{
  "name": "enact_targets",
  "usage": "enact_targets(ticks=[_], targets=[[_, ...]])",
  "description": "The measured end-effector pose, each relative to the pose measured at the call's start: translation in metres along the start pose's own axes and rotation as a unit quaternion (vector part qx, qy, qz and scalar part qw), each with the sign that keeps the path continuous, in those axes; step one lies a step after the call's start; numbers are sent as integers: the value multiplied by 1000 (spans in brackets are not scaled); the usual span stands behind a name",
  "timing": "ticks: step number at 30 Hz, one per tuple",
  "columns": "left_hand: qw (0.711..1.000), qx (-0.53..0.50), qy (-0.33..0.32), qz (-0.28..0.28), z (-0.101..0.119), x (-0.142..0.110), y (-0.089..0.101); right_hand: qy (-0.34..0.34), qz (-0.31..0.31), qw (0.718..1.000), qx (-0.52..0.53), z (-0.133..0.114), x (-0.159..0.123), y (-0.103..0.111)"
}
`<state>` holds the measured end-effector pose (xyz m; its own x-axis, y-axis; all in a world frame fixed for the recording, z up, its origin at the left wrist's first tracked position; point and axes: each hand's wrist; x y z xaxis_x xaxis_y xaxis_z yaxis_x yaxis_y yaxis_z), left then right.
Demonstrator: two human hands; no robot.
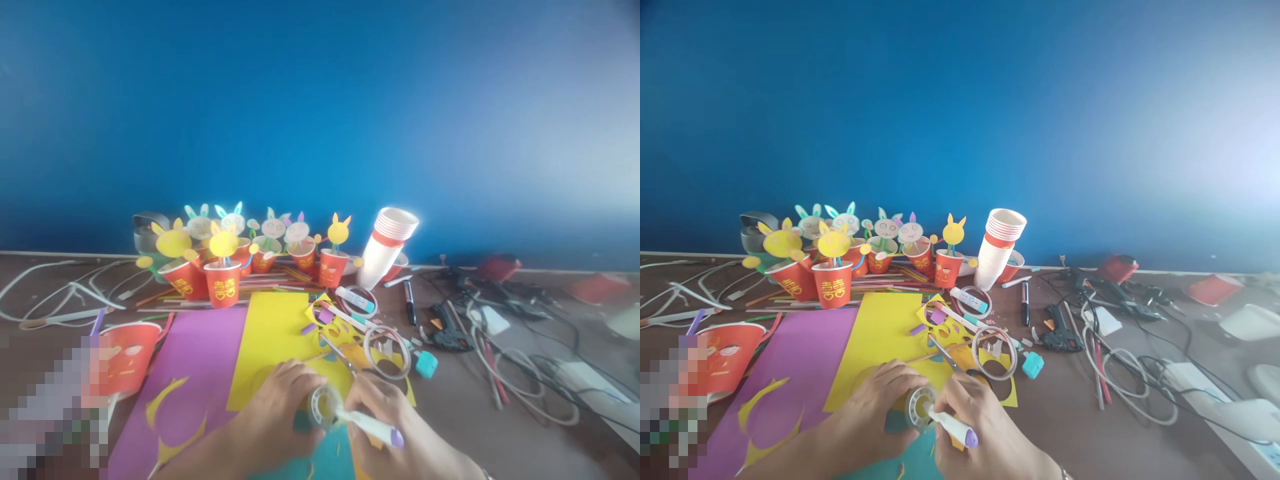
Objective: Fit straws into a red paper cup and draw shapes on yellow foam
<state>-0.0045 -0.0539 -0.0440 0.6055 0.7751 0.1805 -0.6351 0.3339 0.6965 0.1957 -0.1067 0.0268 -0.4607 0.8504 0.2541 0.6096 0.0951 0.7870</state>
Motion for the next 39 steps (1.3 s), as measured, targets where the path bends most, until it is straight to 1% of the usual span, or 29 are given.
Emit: enact_targets(ticks=[2, 5, 12, 20, 24, 29, 31, 34, 37, 39], targets=[[1000, 5, 4, -12, 3, 3, 4, 16, -7, 1000, -11, 4, -1, -6], [1000, 11, 5, -14, 7, 5, 8, 28, -15, 999, -23, 9, -2, -11], [1000, 9, 4, -18, 6, 3, 9, 42, -13, 999, -25, 13, -2, -16], [999, 23, 15, -33, 10, 6, 11, 142, 5, 989, -49, 15, -1, -19], [999, 26, 14, -27, 9, 6, 10, 157, -15, 983, -91, 14, 0, -20], [999, 27, 10, -21, 7, 5, 8, 206, -74, 963, -155, 10, 4, -19], [999, 32, 7, -17, 5, 5, 6, 221, -86, 955, -176, 7, 5, -19], [999, 33, -2, -15, 3, 5, 5, 222, -92, 945, -223, 1, 6, -21], [1000, 27, -4, -14, 1, 5, 4, 222, -97, 925, -293, -6, 7, -25], [1000, 24, 0, -17, 2, 6, 4, 203, -103, 918, -324, -11, 11, -27]])
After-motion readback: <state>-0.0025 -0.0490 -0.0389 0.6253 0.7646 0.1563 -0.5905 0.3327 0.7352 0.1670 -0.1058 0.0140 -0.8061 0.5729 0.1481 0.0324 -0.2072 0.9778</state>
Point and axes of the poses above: each hand's wrist, its own x-axis towards the middle knuckle, its own y-axis out of the back of the hand, z = x × y, and after that the axes turned 10 degrees about y, right-handed
